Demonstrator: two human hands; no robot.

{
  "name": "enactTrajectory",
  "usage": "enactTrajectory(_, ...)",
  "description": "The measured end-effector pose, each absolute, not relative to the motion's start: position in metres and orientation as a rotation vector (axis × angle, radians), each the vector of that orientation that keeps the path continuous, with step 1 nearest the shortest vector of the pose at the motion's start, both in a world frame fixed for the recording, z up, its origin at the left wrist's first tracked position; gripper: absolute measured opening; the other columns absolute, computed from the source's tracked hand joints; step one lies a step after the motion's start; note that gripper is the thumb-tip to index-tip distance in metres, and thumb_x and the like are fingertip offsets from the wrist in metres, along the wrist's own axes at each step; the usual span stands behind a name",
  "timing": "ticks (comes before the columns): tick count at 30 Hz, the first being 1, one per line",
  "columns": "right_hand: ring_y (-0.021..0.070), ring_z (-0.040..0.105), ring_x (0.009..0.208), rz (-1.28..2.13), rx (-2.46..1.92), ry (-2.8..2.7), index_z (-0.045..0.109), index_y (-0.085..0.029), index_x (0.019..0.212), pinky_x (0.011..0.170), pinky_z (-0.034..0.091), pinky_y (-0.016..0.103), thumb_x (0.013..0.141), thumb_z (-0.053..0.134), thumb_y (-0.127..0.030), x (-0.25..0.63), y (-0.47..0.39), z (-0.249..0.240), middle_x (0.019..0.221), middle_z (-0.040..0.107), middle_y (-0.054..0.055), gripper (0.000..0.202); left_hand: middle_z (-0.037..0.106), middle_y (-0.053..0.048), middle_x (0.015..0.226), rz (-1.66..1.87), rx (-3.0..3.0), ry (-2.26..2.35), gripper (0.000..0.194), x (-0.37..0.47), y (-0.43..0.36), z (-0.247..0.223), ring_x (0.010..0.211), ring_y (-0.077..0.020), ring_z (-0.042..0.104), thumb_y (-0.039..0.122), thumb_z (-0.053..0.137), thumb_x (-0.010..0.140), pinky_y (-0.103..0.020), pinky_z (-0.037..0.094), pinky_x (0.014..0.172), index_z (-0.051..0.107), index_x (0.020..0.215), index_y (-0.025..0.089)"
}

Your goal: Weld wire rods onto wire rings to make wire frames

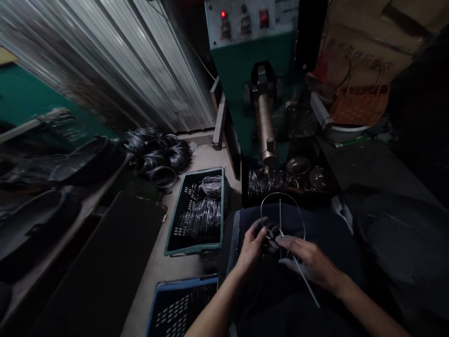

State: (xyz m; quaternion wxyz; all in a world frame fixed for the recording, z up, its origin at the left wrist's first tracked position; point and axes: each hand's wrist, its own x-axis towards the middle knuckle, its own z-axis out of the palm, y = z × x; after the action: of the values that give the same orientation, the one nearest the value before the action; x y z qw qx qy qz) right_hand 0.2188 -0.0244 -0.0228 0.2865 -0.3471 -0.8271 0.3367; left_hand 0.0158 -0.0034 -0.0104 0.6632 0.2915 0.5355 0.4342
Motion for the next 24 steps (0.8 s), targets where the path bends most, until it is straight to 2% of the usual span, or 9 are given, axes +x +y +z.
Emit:
enactTrajectory(2,0.0216,0.053,0.121,0.8,-0.924,-2.281,0.044,-0.022,0.139,0.102,0.047,0.037,0.088,0.059,-0.016,0.214,-0.016,-0.02,0.13,0.057,0.008,0.054,0.062,-0.003,0.074,0.966,0.599,1.167,0.062,0.024,0.004,-0.009,0.055,-0.0129,0.057,0.049,0.074,0.066,-0.026,0.048,0.053,0.06,0.117,0.016)
enactTrajectory(7,0.0227,0.056,0.118,0.65,-0.94,-2.349,0.044,-0.022,0.14,0.099,0.05,0.036,0.084,0.059,-0.013,0.211,0.002,-0.005,0.13,0.058,0.009,0.058,0.064,-0.007,0.084,0.982,0.556,1.088,0.055,0.031,0.01,-0.017,0.066,-0.0149,0.059,0.045,0.076,0.066,-0.025,0.049,0.056,0.064,0.109,0.014)
enactTrajectory(14,0.0224,0.056,0.118,0.63,-0.962,-2.363,0.045,-0.025,0.139,0.097,0.051,0.037,0.081,0.058,-0.011,0.212,0.009,-0.002,0.132,0.056,0.006,0.061,0.068,-0.007,0.087,0.962,0.587,1.115,0.068,0.023,0.016,-0.019,0.068,-0.0153,0.061,0.043,0.079,0.064,-0.023,0.047,0.056,0.06,0.124,0.019)
enactTrajectory(18,0.0224,0.052,0.122,0.633,-0.976,-2.402,0.045,-0.024,0.139,0.1,0.049,0.037,0.076,0.059,-0.009,0.214,0.01,-0.005,0.135,0.053,0.005,0.066,0.068,-0.009,0.089,0.958,0.616,1.122,0.068,0.024,0.019,-0.018,0.068,-0.0158,0.062,0.044,0.077,0.066,-0.024,0.049,0.057,0.059,0.126,0.018)
enactTrajectory(24,0.0212,0.056,0.118,0.601,-0.977,-2.375,0.048,-0.021,0.137,0.098,0.05,0.036,0.078,0.055,-0.01,0.217,0.014,-0.001,0.13,0.058,0.007,0.061,0.067,-0.007,0.084,0.965,0.643,1.082,0.066,0.026,0.022,-0.018,0.065,-0.0149,0.061,0.044,0.074,0.07,-0.025,0.049,0.058,0.056,0.129,0.019)
